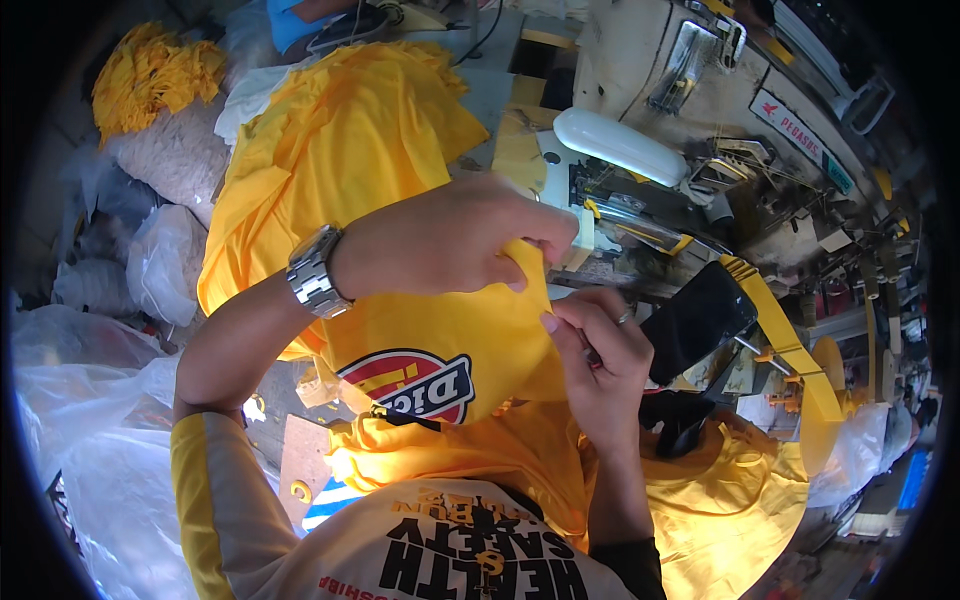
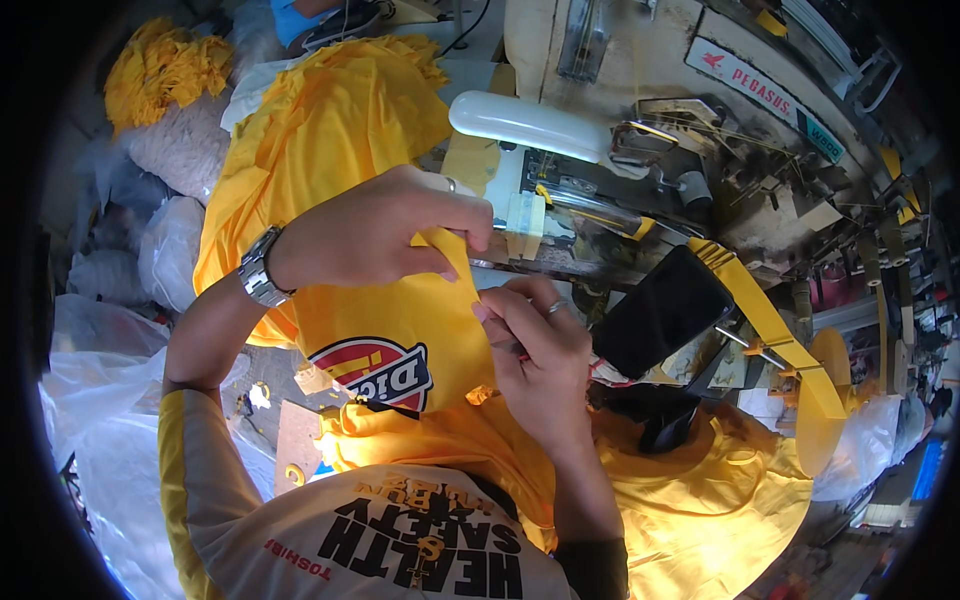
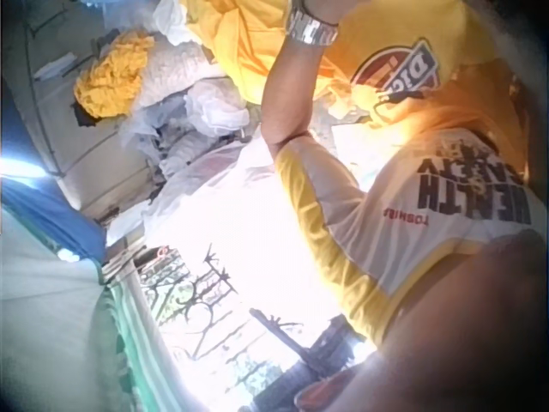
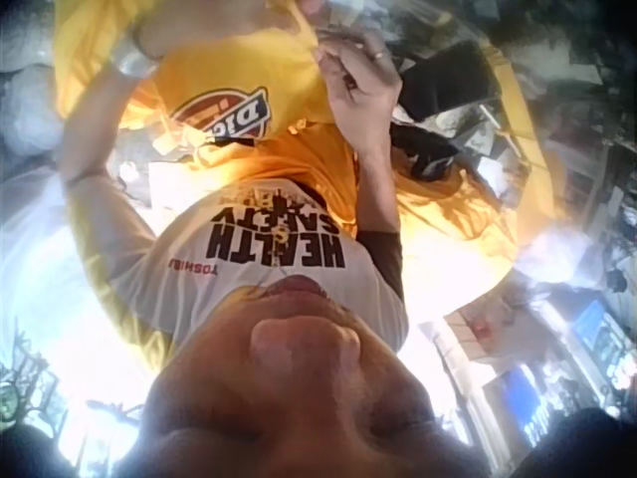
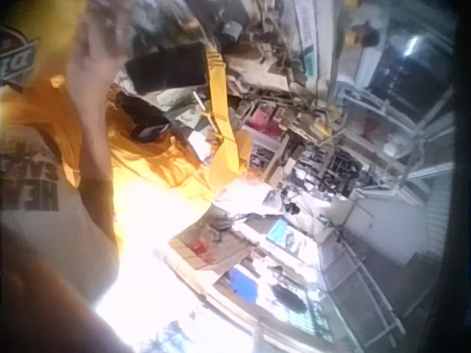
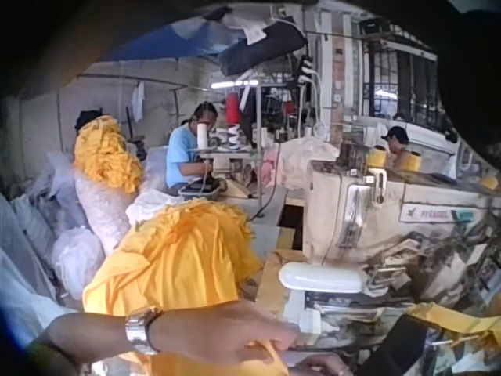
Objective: The person prepares and assembles yellow textile garment components using a industrial sewing machine, handling fabric panels and small textile pieces by hand and with snips.
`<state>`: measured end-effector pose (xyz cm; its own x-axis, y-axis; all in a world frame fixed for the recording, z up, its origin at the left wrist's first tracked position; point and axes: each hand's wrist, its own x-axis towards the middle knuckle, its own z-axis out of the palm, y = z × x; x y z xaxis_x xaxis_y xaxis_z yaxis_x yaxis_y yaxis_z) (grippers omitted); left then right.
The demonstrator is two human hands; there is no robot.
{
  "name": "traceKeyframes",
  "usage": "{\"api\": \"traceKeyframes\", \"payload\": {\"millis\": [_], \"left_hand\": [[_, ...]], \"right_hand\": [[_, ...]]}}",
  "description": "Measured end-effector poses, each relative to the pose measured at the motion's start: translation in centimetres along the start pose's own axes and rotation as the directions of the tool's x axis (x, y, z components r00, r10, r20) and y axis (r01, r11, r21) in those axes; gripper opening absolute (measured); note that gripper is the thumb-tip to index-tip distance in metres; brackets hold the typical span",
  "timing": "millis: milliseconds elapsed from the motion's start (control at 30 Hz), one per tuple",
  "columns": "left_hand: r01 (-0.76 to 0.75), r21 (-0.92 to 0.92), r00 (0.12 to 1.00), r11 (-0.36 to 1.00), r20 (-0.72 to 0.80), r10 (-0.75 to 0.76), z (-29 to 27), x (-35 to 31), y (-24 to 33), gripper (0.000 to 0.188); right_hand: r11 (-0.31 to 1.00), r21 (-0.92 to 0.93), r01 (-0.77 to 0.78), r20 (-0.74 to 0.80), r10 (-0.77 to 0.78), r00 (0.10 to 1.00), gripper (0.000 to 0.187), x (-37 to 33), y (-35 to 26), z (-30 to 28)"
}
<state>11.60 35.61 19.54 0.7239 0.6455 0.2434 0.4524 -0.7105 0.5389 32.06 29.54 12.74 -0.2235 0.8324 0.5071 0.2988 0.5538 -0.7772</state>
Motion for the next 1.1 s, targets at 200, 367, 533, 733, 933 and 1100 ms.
{"api": "traceKeyframes", "payload": {"millis": [200, 367, 533, 733, 933, 1100], "left_hand": [[-0.062, -0.046, 0.998, 0.997, -0.035, 0.061, -0.4, 0.7, -1.3, 0.012], [0.040, -0.335, 0.935, 0.941, -0.319, -0.154, 2.6, 3.5, -3.4, 0.015], [0.041, -0.102, 0.871, 0.994, -0.484, -0.086, 5.8, 5.1, -4.4, 0.009], [0.268, 0.582, 0.921, 0.767, -0.388, -0.028, 8.5, 3.2, -0.1, 0.028], [0.290, 0.467, 0.900, 0.836, -0.431, -0.071, 9.5, 2.8, -0.2, 0.036], [0.304, 0.375, 0.881, 0.875, -0.460, -0.109, 8.3, 3.3, -1.6, 0.034]], "right_hand": [[0.924, 0.250, -0.290, 0.056, 0.285, 0.957, 0.008, -0.9, 1.9, -0.1], [0.753, 0.452, -0.478, 0.142, 0.469, 0.872, 0.011, 0.3, 3.0, -0.4], [0.654, 0.543, -0.527, 0.117, 0.563, 0.818, 0.015, -0.2, 4.6, -0.7], [0.636, 0.569, -0.521, 0.095, 0.579, 0.810, 0.015, -0.6, 5.0, -0.7], [0.615, 0.606, -0.504, 0.108, 0.565, 0.818, 0.016, 0.0, 4.9, -0.8], [0.637, 0.614, -0.466, 0.071, 0.543, 0.836, 0.018, 0.8, 5.5, -0.5]]}}
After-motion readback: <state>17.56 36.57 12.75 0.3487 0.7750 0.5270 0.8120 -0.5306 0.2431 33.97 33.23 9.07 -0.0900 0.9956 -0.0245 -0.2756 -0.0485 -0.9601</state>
